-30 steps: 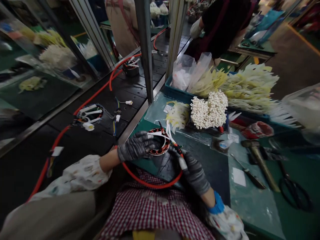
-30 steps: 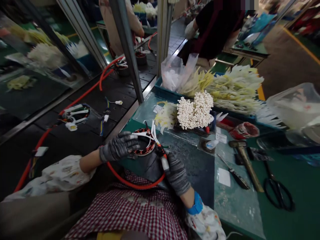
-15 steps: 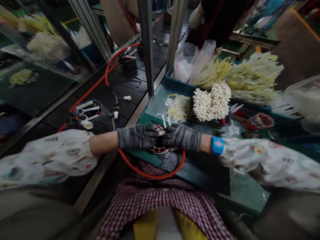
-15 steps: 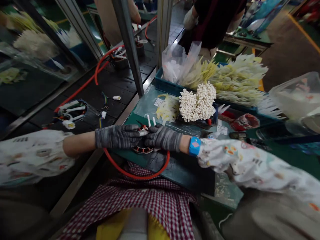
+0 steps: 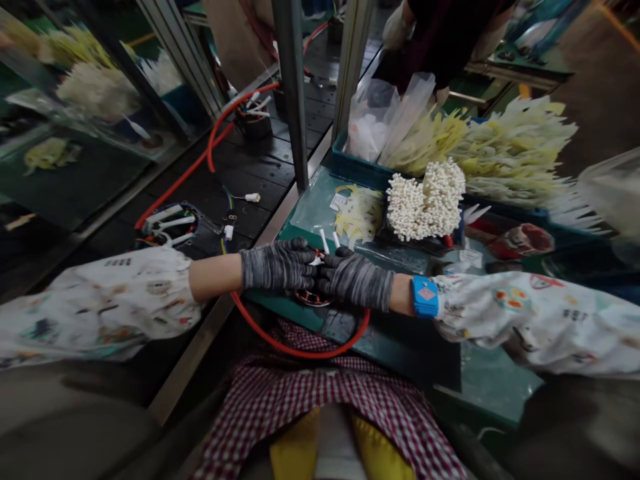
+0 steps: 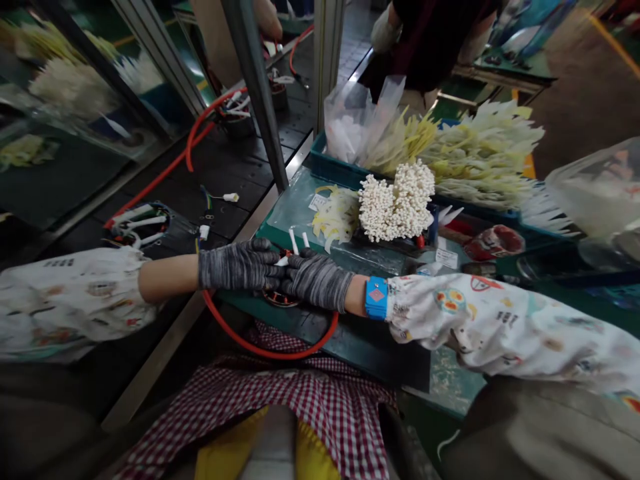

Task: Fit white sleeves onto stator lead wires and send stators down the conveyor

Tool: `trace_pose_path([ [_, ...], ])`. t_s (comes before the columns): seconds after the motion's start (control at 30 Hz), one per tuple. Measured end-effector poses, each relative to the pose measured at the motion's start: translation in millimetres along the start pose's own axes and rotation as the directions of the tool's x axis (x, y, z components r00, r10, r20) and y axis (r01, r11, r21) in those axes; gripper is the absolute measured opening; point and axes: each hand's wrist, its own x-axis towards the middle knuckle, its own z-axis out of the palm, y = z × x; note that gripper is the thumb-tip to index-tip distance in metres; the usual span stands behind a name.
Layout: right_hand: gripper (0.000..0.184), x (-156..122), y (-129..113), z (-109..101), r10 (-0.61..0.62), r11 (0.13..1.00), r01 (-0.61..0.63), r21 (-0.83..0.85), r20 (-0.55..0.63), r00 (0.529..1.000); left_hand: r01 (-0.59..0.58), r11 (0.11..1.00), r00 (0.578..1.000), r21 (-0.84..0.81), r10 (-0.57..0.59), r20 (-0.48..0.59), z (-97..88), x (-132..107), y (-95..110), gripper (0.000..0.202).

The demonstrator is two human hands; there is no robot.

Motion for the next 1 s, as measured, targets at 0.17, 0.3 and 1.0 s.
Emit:
trace_pose_path([
  [0.17, 0.025, -35, 5, 8, -0.023, 1.000, 0.023, -0.018, 0.048, 0.999, -0.023, 0.990, 0.997, 0.137, 0.033, -0.071, 8.1, -9, -2, 0.037],
  [0.3, 0.028, -72, -5, 31, 0.098, 0.995, -0.098, -0.004, -0.042, 0.994, 0.118, 0.991, 0.990, 0.061, -0.122, 0.071, -1.6, -12, 3, 0.026],
  [1.0, 0.023, -121, -27, 58, 0.402, 0.800, -0.592, -0.097, -0.646, 0.649, 0.236, 0.835, 0.959, -0.498, -0.284, -0.021, -7.4, 88, -6, 0.023],
])
